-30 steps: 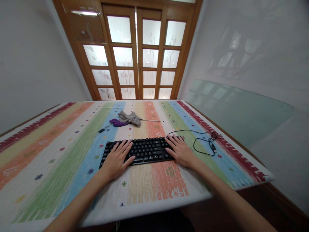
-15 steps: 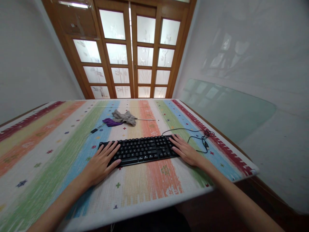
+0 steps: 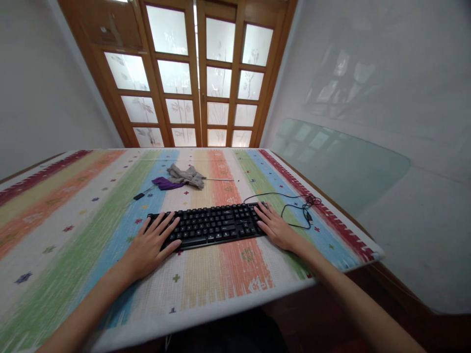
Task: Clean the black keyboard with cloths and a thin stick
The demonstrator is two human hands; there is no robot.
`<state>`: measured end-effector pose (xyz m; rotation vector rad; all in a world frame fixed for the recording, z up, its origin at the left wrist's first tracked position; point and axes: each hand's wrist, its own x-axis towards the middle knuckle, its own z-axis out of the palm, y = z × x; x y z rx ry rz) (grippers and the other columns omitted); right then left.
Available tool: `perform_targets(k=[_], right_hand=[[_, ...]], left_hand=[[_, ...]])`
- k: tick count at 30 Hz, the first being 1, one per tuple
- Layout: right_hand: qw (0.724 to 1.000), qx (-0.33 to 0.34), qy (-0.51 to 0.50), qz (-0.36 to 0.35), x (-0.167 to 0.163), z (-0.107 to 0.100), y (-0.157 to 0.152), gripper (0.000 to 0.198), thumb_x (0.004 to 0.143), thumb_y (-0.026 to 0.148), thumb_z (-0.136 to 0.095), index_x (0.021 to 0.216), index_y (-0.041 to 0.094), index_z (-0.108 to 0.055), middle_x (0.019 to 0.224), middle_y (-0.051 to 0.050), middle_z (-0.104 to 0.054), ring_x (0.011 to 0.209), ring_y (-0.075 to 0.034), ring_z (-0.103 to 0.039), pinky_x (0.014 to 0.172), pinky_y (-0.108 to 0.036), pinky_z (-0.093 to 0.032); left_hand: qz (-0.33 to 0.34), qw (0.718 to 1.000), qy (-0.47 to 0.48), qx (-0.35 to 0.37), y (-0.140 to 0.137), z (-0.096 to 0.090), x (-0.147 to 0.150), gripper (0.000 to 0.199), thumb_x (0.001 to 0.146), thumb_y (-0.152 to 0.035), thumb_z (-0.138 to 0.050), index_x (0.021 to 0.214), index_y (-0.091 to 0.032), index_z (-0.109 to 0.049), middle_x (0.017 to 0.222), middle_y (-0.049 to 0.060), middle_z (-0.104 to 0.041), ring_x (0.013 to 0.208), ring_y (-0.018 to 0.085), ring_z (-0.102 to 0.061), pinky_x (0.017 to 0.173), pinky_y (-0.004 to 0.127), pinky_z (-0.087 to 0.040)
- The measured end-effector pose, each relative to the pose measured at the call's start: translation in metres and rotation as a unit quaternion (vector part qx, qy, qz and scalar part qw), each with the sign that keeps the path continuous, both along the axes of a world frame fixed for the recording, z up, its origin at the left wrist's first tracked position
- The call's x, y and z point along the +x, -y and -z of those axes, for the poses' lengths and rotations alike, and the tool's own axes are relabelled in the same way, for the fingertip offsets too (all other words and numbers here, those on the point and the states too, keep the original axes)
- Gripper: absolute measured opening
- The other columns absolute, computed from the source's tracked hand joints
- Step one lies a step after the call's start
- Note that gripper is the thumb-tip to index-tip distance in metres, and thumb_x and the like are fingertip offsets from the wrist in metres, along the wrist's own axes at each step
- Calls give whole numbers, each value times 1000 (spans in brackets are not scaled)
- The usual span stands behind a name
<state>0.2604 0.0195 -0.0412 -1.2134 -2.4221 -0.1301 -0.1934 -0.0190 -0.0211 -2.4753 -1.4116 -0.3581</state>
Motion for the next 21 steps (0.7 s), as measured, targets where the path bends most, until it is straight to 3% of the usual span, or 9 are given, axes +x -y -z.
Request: perform_targets(k=[5,10,13,21], right_hand=[[1000,-2,13,13,-3,-4,2,53,105,35,-33,152,13,-41,160,-17,-31,153,-32,-12,118,-63,-28],[998,-4,-6,58,-5,-2,6,59,104,41,-32,157,15,-32,163,-16,-27,152,-33,-17,119,-61,-28],[998,-30,-6,61,-5,-1,6,61,104,44,-32,158,16,-29,163,-14,-28,152,-31,-19,121,-58,-26],[990,-125,-41,59,1,-8,3,70,101,58,-33,160,22,-22,165,-9,-19,154,-30,-9,123,-57,-17]], left_hand=[[1,1000,2,-7,-1,2,-1,69,100,-63,-22,155,-23,-35,160,7,-37,149,32,-28,117,55,-26],[-1,1000,2,-6,-1,3,-1,70,100,-64,-21,155,-22,-35,160,7,-35,149,32,-29,117,56,-26],[-3,1000,2,-14,-1,2,-1,70,100,-63,-23,155,-22,-35,161,7,-34,148,33,-30,117,56,-27],[-21,999,-6,-30,1,-5,5,68,100,-61,-24,154,-21,-38,160,8,-35,148,34,-30,117,57,-27]])
